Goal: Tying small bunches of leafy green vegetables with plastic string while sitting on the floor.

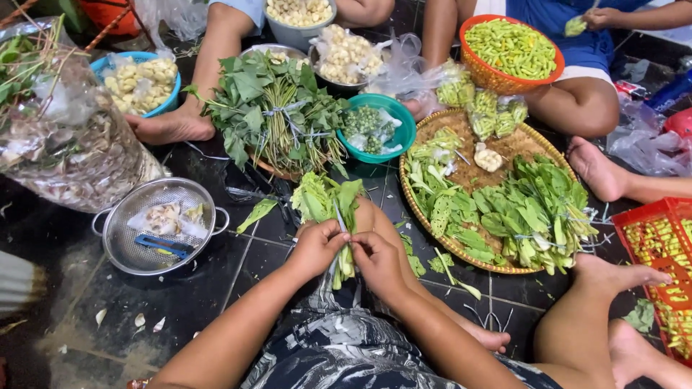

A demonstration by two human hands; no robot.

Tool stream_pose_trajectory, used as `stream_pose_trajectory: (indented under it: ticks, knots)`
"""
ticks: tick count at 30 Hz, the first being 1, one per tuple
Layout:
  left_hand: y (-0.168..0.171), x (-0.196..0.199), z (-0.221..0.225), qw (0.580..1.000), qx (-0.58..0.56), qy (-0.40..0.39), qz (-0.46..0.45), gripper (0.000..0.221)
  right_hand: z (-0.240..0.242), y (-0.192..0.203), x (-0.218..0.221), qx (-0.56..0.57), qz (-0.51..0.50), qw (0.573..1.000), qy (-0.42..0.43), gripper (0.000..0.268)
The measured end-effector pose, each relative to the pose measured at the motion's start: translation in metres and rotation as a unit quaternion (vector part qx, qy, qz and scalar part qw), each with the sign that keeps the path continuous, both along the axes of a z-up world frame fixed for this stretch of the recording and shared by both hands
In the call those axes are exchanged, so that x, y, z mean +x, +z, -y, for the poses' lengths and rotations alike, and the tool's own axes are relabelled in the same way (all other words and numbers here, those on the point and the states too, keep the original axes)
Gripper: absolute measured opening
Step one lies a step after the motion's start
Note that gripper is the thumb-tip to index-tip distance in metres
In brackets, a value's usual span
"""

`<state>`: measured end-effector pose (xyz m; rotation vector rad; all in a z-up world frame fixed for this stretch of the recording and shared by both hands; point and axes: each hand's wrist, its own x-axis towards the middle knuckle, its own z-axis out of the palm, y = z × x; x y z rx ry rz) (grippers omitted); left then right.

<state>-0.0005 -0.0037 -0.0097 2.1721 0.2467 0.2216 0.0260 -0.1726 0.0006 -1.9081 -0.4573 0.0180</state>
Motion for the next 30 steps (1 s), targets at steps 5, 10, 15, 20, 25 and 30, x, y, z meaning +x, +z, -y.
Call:
stream_pose_trajectory:
  ticks: [5,10,15,20,25,30]
  knots:
    - [0.002,0.001,0.001,1.000,-0.006,0.006,-0.005,0.016,0.013,-0.005,0.023,-0.030,0.103,0.994,0.024,0.016]
    - [-0.006,0.008,0.000,1.000,-0.023,0.006,-0.003,0.020,0.022,0.013,0.034,-0.044,0.247,0.965,0.077,0.009]
    - [0.010,0.005,-0.001,1.000,-0.006,-0.030,0.009,0.021,0.035,0.011,0.056,-0.096,0.266,0.940,0.193,0.008]
    - [0.008,0.001,-0.002,0.999,-0.024,-0.034,-0.015,0.014,0.038,0.062,0.063,-0.203,0.335,0.893,0.220,0.011]
    - [0.011,-0.006,0.004,0.995,-0.090,-0.051,0.003,0.010,0.041,0.065,0.066,-0.294,0.449,0.817,0.210,0.015]
    - [-0.026,-0.002,0.000,0.984,-0.168,-0.050,0.010,0.007,0.046,0.053,0.065,-0.294,0.416,0.842,0.174,0.008]
